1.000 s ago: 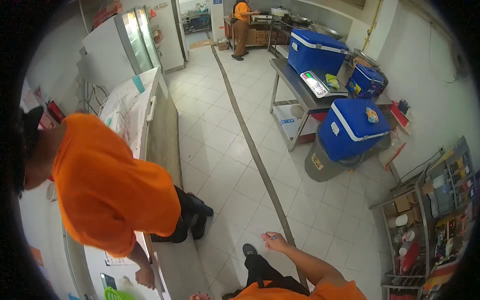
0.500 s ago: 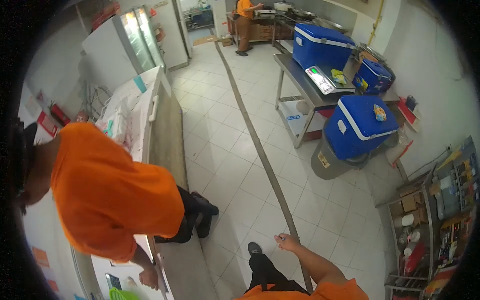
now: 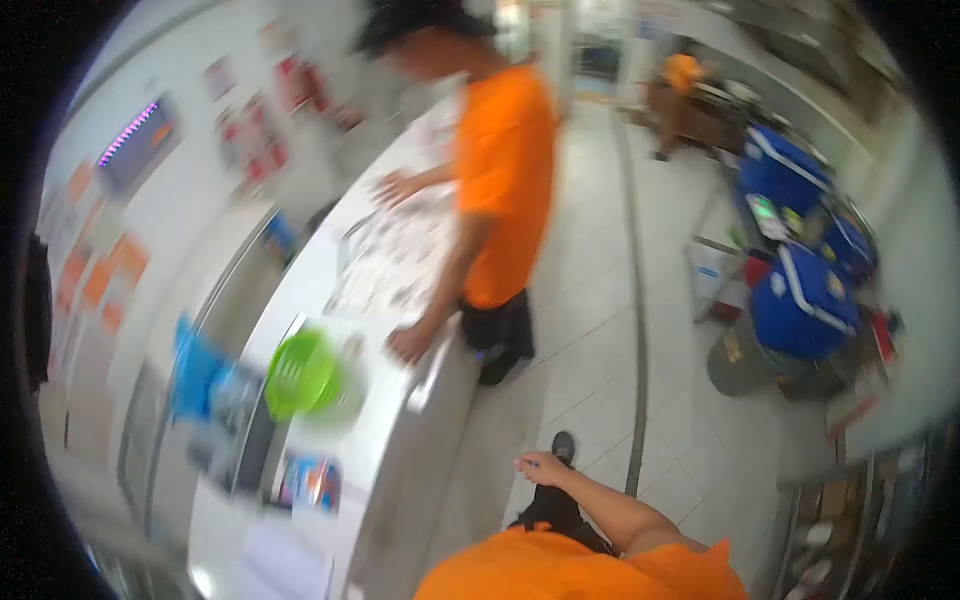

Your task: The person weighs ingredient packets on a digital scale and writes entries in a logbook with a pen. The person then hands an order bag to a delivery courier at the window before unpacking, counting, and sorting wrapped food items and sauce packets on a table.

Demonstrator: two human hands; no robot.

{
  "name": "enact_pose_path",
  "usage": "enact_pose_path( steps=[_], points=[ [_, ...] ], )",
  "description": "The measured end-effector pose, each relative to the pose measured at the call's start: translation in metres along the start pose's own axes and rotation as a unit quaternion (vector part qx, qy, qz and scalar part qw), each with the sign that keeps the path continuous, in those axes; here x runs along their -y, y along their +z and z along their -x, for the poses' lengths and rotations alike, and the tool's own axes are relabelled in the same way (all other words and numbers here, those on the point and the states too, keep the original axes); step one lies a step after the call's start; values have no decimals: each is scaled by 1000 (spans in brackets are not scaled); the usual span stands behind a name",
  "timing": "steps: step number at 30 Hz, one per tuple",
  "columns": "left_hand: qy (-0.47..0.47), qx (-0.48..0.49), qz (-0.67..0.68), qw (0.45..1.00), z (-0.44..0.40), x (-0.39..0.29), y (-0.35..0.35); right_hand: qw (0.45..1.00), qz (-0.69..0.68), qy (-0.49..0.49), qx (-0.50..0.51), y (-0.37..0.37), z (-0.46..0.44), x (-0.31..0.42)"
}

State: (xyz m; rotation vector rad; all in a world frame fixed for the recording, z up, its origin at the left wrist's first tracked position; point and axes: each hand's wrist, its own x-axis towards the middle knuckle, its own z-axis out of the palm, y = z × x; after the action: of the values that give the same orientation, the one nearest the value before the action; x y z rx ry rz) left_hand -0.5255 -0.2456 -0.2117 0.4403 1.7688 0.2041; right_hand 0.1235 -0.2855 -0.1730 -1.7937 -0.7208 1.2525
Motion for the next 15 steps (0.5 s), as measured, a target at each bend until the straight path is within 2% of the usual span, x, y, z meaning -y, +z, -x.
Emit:
enact_pose_path(
  steps=[2, 3, 5, 6, 7, 8, 10, 13, 15],
  points=[
    [-60, -120, 241, 961, 4, 58, -92, 994, 29, 39, 94, 66, 13, 25],
    [40, -147, 357, 921, 20, 93, -124, 984, 51, 79, 152, 94, 19, 48],
    [84, -264, 608, 744, 32, 143, -174, 958, 49, 32, 279, 148, 41, 99],
    [56, -292, 627, 720, 39, 135, -196, 950, 43, 21, 310, 174, 53, 127],
    [104, -292, 629, 713, 47, 125, -210, 942, 32, 10, 334, 199, 64, 151],
    [56, -349, 624, 697, 86, 83, -210, 938, -1, -2, 346, 227, 81, 168],
    [-4, -392, 628, 672, 111, 28, -227, 934, -80, -29, 348, 274, 94, 197],
    [-53, -417, 615, 667, 105, -23, -248, 918, -74, -137, 364, 349, 93, 205],
    [-133, -482, 553, 667, 88, -59, -253, 908, 21, -271, 319, 398, 95, 211]
  ],
)
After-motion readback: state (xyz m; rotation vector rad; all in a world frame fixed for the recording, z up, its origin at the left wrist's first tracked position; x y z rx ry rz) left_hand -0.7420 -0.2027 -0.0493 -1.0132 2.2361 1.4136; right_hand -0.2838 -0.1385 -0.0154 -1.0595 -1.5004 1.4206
